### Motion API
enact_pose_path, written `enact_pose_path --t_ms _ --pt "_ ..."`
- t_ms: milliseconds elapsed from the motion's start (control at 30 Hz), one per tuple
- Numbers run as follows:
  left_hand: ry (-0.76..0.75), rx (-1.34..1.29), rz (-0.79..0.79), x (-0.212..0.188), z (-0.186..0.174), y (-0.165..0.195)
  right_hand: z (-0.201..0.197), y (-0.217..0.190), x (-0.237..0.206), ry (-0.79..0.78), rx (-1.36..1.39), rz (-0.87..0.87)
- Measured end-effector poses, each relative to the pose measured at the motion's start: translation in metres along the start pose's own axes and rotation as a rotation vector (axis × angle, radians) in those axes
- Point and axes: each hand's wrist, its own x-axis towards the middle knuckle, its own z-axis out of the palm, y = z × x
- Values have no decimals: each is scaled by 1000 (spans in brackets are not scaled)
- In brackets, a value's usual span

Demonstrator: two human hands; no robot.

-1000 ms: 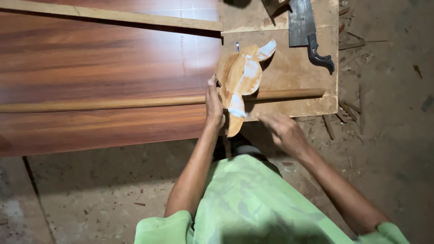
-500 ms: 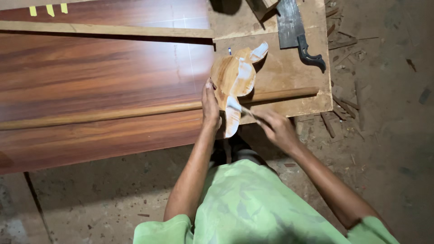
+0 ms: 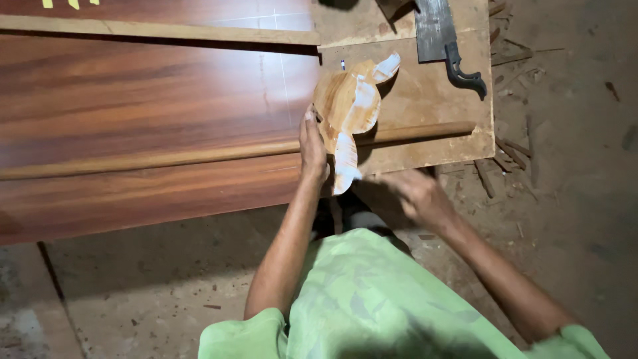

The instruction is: The person positions wooden pieces on a tabletop, hammers a decorative carving onto the surface, and applies glue to a wooden cutout with a small brush.

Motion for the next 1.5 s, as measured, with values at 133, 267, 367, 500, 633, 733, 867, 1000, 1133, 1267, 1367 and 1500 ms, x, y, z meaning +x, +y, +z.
enact_pose_path --t_ms 133,267,367,500,633,733,867,1000,1133,1267,1367,1500 --pt "-4 7 9 -1 0 0 0 -4 -25 67 149 56" --pt "5 -49 -86 -4 -1 10 -7 51 19 260 218 258" --pt "-45 -53 -50 -6 -5 15 -11 100 60 249 45 245" --pt "-100 -142 -70 -7 -10 19 -8 135 90 102 -44 318" --pt "-73 -115 -53 -8 -9 22 -4 139 91 70 -37 311" --pt "-60 -174 -92 -12 -9 22 -2 126 73 144 17 116" --pt "-82 -163 -121 -12 -12 20 -4 97 33 135 65 24" --pt "-135 15 -3 -12 -12 14 -13 79 6 259 315 270" --pt "90 139 154 -44 -16 0 -14 73 -9 409 399 436" --pt "181 -334 255 -90 -32 -17 -8 65 -19 487 478 478" --pt "273 -319 139 -102 -39 -29 -9 51 -20 518 530 435" --pt "478 -520 -36 -84 -24 -47 -20 25 -13 545 511 396"
